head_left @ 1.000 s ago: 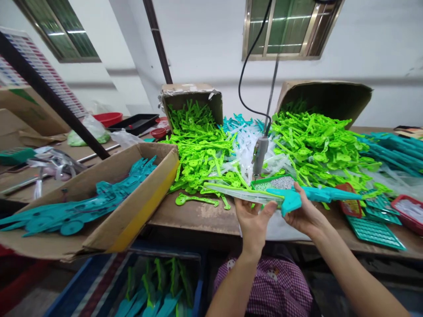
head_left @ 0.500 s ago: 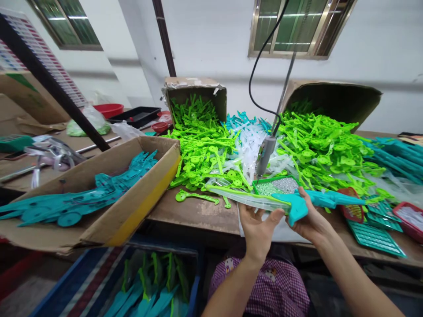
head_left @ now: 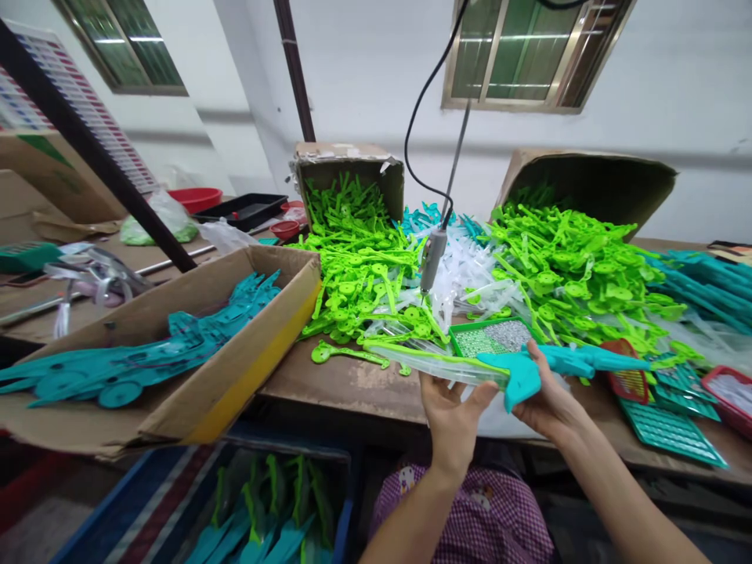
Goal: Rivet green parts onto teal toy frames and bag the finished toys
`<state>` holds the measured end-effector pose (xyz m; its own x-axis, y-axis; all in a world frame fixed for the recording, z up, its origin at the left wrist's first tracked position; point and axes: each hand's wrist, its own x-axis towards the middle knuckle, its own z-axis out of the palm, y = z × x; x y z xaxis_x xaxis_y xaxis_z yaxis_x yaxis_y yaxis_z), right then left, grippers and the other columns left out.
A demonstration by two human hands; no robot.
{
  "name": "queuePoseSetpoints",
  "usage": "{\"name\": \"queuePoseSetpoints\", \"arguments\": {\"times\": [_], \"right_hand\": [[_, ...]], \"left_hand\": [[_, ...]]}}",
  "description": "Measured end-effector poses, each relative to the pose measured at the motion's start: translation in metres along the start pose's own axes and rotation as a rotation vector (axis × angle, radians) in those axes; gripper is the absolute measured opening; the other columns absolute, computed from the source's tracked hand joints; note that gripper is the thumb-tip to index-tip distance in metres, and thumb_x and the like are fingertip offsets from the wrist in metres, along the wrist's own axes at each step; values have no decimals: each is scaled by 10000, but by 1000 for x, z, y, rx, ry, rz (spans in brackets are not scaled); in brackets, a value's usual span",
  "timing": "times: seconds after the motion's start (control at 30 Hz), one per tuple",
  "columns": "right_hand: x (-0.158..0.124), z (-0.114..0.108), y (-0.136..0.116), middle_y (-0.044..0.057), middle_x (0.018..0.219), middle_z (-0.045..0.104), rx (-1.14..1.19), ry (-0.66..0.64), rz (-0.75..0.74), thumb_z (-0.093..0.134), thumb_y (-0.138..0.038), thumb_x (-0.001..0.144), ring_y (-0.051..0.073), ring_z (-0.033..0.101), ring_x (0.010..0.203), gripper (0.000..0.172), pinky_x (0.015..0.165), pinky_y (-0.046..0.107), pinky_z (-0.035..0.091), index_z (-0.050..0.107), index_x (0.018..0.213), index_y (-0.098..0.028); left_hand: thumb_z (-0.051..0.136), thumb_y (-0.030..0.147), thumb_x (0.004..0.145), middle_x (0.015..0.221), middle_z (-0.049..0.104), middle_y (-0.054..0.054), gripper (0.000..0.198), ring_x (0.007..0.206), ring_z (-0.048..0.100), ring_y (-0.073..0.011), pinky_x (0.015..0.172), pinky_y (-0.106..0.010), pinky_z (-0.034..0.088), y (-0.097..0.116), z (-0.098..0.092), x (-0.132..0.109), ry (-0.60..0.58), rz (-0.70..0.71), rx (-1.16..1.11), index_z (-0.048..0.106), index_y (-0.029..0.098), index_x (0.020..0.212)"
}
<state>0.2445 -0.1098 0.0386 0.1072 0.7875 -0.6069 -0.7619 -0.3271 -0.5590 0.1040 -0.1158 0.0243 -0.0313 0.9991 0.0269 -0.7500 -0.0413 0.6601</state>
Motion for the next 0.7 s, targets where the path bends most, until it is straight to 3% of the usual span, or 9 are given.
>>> {"name": "queuePoseSetpoints", "arguments": {"times": [0.27,0.43,0.7], "right_hand": [[-4,7,-3,6,524,686,-37,-15,-19,452,-486,936,132,612,403,399,398,218,521,625,745,-182],[-5,9,-3,15,493,671,-34,41,7,430,-491,943,129,599,379,431,363,200,487,613,704,-182],[5,-6,-1,17,593,712,-64,-59,-13,560,-479,883,123,590,406,314,398,210,507,666,825,-189]], "left_hand": [[886,174,572,1171,654,-71,760,1097,644,-237,950,-366,526,2,4,3,9,13,-21,528,260,1237],[883,188,582,1193,645,-78,777,1119,633,-256,972,-384,513,2,4,2,-7,2,-9,508,267,1258],[880,212,591,1271,605,-98,799,1148,616,-256,991,-373,497,-2,3,-3,25,-6,-5,474,269,1277]]}}
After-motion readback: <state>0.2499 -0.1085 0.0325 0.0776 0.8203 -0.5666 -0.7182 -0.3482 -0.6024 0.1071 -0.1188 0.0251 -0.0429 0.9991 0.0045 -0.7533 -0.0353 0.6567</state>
